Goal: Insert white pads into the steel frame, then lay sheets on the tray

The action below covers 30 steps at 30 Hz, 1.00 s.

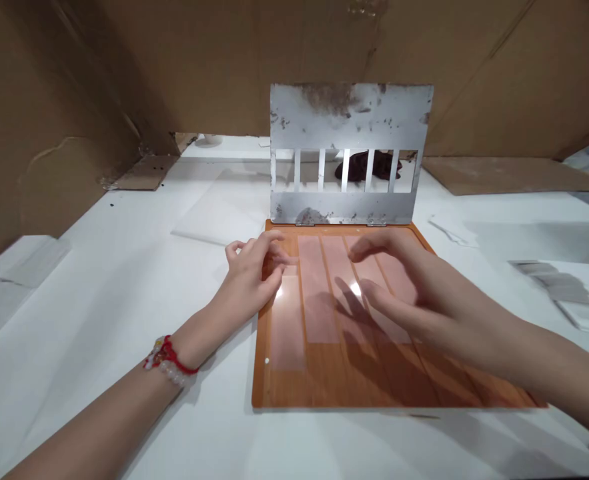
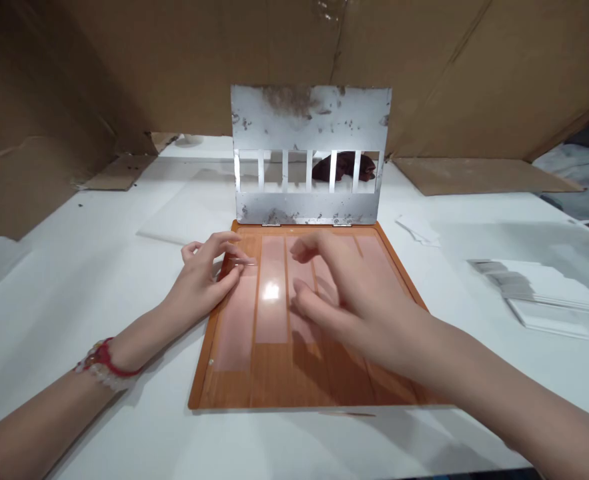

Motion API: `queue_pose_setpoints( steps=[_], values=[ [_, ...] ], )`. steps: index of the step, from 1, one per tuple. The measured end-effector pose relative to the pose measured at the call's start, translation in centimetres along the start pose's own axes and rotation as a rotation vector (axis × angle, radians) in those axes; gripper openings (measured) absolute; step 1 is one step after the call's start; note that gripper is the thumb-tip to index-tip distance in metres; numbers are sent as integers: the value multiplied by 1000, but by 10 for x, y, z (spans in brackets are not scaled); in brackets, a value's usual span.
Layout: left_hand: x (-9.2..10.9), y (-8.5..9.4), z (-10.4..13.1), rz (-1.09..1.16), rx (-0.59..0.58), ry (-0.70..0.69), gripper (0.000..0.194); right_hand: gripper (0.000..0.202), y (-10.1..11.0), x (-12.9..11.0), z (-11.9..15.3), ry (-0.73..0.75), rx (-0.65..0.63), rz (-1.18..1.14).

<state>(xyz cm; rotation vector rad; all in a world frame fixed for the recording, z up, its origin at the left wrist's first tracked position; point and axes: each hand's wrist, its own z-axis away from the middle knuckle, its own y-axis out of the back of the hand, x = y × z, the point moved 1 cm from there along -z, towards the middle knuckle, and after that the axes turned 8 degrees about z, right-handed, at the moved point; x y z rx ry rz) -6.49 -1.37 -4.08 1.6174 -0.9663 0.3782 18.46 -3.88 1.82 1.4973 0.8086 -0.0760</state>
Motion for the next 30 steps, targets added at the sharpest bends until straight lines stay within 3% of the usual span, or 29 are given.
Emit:
queue_pose_setpoints(
  steps=[5, 10, 14, 18, 30],
  values=[
    [-4, -1, -1, 50, 15, 5, 33, 16, -14, -3, -45, 26, -95, -75],
    [-7, -2, 0, 62, 24, -4, 37, 15, -25, -8, -67, 94, -193, -3],
    [-8, -3, 0, 58, 34, -29, 35, 13, -37, -15, -81, 163, -191, 83],
    [-8, -5, 0, 38, 37, -53, 33, 19, -45, -13, -90, 157, -223, 100],
    [-9, -6, 2, -13, 57, -83, 39, 12, -44, -13, -93, 141, -215, 96]
  ],
)
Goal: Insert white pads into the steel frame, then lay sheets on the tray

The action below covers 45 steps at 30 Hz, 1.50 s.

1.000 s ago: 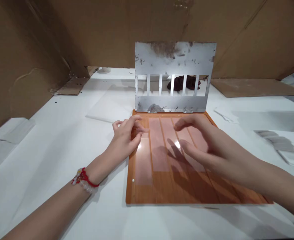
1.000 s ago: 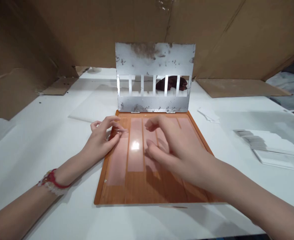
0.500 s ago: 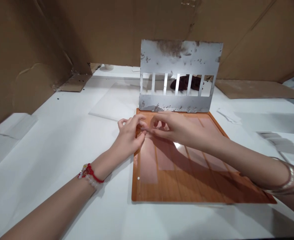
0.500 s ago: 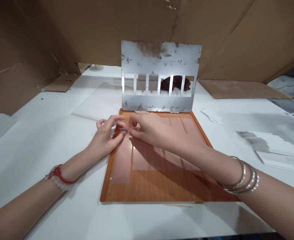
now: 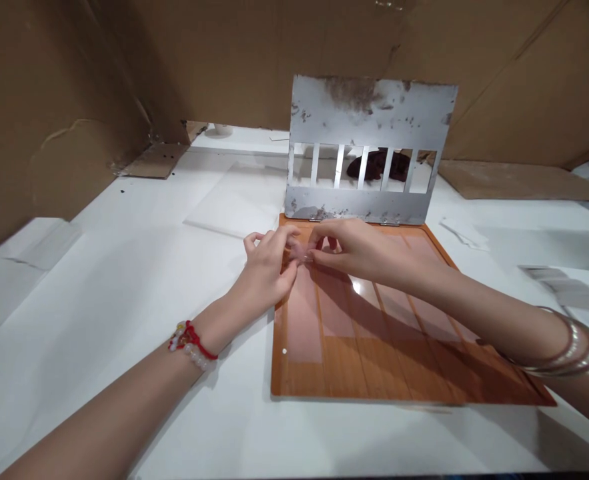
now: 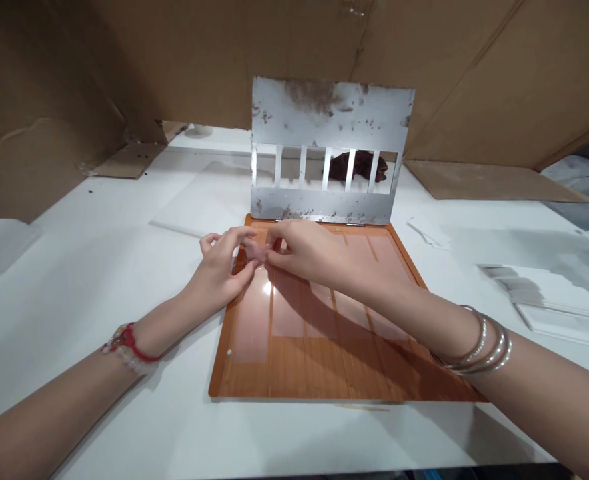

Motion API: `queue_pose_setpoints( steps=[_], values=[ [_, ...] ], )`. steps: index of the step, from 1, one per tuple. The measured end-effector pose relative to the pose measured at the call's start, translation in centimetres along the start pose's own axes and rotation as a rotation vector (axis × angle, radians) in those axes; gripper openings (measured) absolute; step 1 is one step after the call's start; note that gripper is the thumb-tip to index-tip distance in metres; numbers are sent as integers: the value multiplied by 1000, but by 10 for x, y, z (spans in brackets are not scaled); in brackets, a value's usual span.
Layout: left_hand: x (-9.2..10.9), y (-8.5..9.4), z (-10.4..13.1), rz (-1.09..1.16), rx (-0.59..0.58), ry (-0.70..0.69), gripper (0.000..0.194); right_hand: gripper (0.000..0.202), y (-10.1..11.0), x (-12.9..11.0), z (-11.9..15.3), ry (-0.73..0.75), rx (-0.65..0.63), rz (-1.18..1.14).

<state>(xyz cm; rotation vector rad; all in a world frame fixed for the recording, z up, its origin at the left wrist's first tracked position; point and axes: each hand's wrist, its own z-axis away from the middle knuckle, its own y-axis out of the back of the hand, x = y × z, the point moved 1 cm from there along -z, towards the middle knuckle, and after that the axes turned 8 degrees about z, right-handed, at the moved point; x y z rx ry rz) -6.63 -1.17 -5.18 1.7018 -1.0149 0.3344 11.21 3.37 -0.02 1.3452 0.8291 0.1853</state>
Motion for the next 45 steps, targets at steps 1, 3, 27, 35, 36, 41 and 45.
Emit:
queue_pose_setpoints(
  steps=[1, 3, 27, 35, 36, 41, 45],
  values=[
    [0, 0, 0, 0, -1, 0, 39, 11, 0, 0, 0, 3, 1, -2],
    [-1, 0, 0, 1, 0, -4, 38, 12, 1, -1, 0, 13, 1, -8],
    [-2, 0, 0, -10, 20, -28, 41, 14, 0, 0, -3, -17, -37, -29],
    [-2, -1, 1, 19, 14, -15, 43, 19, -15, 7, -7, 15, 30, -86],
    [-2, -1, 1, 20, 15, -16, 42, 19, -16, 7, -8, 19, 31, -91],
    [-2, -1, 1, 34, 15, -23, 38, 14, -12, 6, -9, 59, 27, -79],
    [-2, -1, 0, 22, 10, -22, 39, 14, -10, 4, -11, 50, 34, -69]
  ],
)
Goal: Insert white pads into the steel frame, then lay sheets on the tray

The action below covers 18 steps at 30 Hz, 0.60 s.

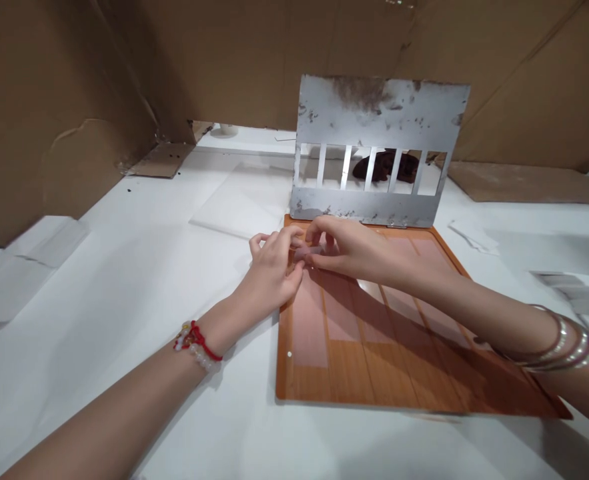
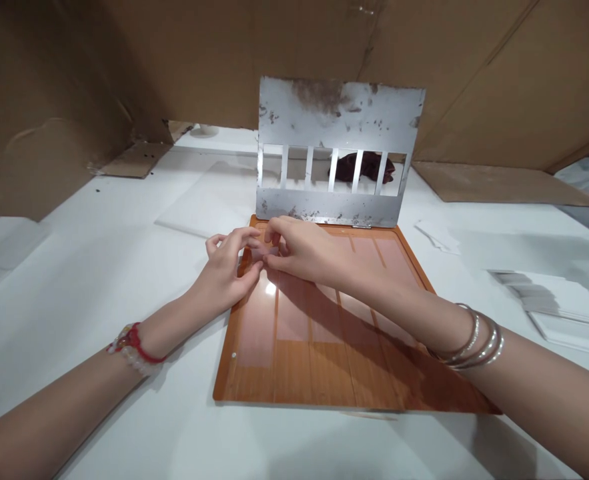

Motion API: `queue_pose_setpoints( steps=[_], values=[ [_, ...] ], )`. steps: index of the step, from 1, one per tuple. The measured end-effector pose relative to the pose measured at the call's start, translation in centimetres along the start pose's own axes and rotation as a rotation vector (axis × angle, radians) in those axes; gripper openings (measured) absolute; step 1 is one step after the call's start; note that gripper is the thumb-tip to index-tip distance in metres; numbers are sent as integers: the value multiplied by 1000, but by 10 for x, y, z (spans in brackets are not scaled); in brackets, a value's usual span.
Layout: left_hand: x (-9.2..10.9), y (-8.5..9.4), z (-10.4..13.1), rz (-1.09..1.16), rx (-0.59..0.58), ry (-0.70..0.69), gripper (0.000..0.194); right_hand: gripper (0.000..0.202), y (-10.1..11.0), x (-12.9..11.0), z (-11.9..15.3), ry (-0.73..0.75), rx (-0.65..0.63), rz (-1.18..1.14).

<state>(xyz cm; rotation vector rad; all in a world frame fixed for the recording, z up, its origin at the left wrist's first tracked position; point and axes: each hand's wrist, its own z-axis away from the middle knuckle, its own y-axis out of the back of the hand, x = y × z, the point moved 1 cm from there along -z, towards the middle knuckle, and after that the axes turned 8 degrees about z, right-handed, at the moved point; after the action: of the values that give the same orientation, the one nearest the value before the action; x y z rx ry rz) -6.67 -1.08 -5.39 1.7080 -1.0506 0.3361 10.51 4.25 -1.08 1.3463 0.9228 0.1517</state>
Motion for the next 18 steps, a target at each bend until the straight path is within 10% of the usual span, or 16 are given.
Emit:
queue_pose_setpoints(
  steps=[18],
  values=[
    [3, 3, 1, 1, 18, 53, 42, 30, 47, 4, 19, -18, 374, 57]
  ],
)
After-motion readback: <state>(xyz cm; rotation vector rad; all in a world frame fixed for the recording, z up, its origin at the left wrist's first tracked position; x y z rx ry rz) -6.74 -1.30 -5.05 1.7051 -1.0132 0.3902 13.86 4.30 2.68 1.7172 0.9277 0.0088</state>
